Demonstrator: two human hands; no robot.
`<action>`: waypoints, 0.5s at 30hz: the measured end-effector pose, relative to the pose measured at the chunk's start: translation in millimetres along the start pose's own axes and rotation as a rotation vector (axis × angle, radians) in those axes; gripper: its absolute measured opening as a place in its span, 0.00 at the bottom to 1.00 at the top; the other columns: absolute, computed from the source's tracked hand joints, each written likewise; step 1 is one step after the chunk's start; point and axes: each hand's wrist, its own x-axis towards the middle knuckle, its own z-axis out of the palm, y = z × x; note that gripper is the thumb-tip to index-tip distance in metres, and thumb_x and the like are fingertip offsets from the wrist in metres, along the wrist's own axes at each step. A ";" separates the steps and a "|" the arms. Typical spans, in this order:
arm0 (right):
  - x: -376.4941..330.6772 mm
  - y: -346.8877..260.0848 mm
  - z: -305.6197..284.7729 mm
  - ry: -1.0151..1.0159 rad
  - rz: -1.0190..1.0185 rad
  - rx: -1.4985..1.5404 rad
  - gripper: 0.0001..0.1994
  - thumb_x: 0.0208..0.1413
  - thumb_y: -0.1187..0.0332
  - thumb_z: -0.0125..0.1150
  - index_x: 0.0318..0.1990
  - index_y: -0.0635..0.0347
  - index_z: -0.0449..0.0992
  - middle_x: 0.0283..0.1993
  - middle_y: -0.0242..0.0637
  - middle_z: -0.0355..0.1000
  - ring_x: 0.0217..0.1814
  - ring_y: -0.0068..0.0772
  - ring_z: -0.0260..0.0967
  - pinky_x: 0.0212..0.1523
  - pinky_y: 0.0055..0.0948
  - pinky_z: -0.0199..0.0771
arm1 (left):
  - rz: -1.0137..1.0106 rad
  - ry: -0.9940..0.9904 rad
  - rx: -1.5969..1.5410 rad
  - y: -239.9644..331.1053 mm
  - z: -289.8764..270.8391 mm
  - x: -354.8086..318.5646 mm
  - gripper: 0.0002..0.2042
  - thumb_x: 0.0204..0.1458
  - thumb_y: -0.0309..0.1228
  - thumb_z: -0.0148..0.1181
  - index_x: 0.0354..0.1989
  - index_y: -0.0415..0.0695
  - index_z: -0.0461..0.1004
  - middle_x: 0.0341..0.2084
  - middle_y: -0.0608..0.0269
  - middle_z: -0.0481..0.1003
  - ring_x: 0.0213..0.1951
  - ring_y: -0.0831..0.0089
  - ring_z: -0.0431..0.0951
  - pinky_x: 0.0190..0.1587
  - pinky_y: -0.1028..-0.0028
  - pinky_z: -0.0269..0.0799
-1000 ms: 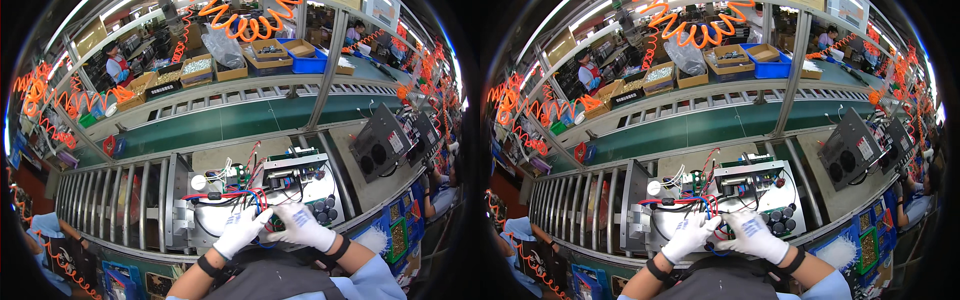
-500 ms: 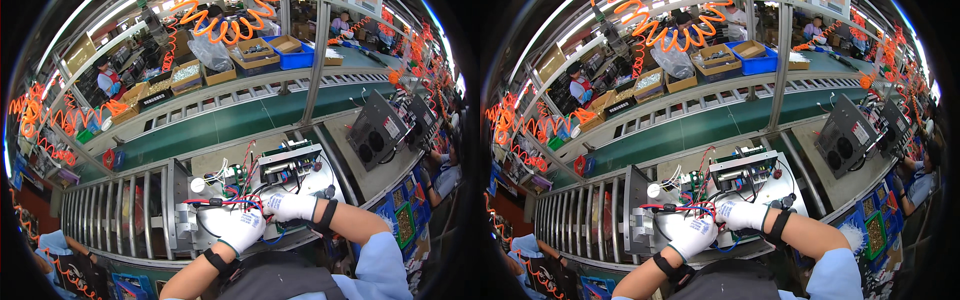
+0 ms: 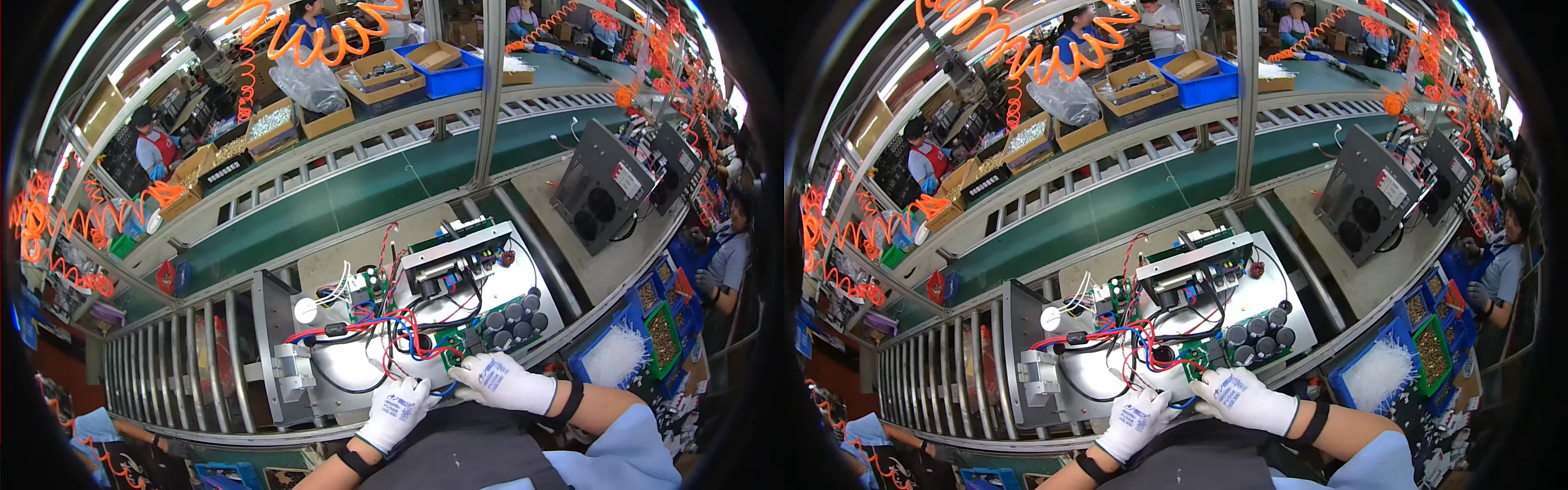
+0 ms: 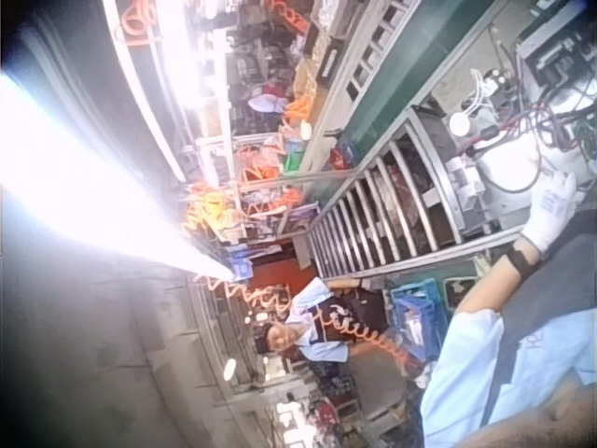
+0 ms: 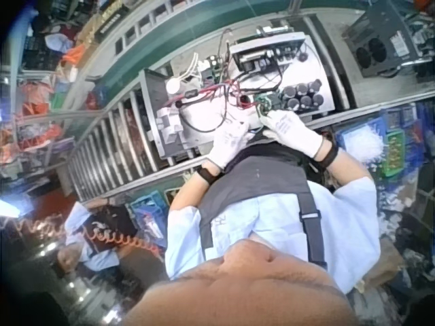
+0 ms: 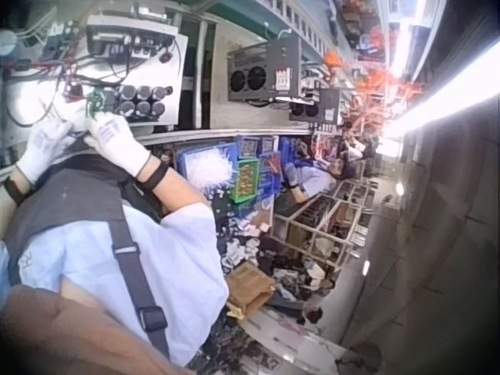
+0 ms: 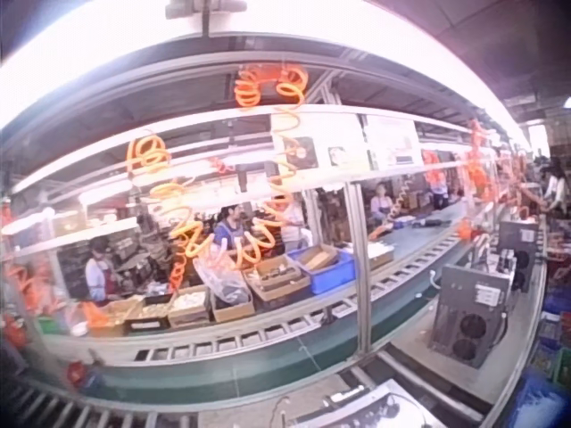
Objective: Assembling wiring harnesses and electronic components inside a metal chassis on a workshop line.
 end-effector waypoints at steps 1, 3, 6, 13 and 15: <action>2.5 0.2 6.2 0.021 -0.020 0.012 0.17 0.57 0.54 0.58 0.45 0.56 0.72 0.37 0.42 0.73 0.40 0.43 0.76 0.34 0.42 0.76 | -0.040 0.006 -0.062 -1.2 7.0 -1.0 0.13 0.53 0.45 0.61 0.33 0.48 0.75 0.21 0.60 0.74 0.23 0.61 0.76 0.25 0.64 0.71; 10.5 2.1 13.7 0.035 0.092 0.034 0.14 0.59 0.54 0.57 0.39 0.55 0.74 0.31 0.40 0.75 0.33 0.43 0.77 0.31 0.41 0.75 | -0.177 0.066 -0.179 -1.4 21.5 -0.6 0.13 0.54 0.44 0.60 0.30 0.47 0.75 0.20 0.58 0.74 0.23 0.59 0.76 0.25 0.62 0.70; 23.7 0.0 25.0 0.120 0.216 0.094 0.13 0.60 0.55 0.55 0.33 0.54 0.73 0.25 0.39 0.74 0.28 0.44 0.76 0.26 0.41 0.74 | -0.391 0.150 -0.296 0.2 39.3 8.3 0.14 0.56 0.40 0.58 0.23 0.44 0.74 0.20 0.54 0.75 0.21 0.53 0.74 0.25 0.59 0.69; 32.5 10.2 74.9 0.336 0.062 0.094 0.07 0.50 0.69 0.53 0.30 0.58 0.77 0.30 0.42 0.76 0.30 0.39 0.77 0.28 0.40 0.77 | -0.324 0.136 -0.642 2.5 29.0 -1.4 0.10 0.59 0.26 0.54 0.46 0.39 0.76 0.40 0.53 0.78 0.42 0.60 0.77 0.50 0.65 0.71; 31.3 15.4 71.7 0.457 0.042 0.347 0.05 0.50 0.70 0.54 0.32 0.59 0.75 0.30 0.40 0.74 0.31 0.40 0.76 0.30 0.37 0.76 | -0.156 0.027 -0.286 -1.2 31.3 -8.3 0.13 0.61 0.28 0.50 0.51 0.39 0.75 0.44 0.51 0.77 0.48 0.59 0.75 0.53 0.63 0.69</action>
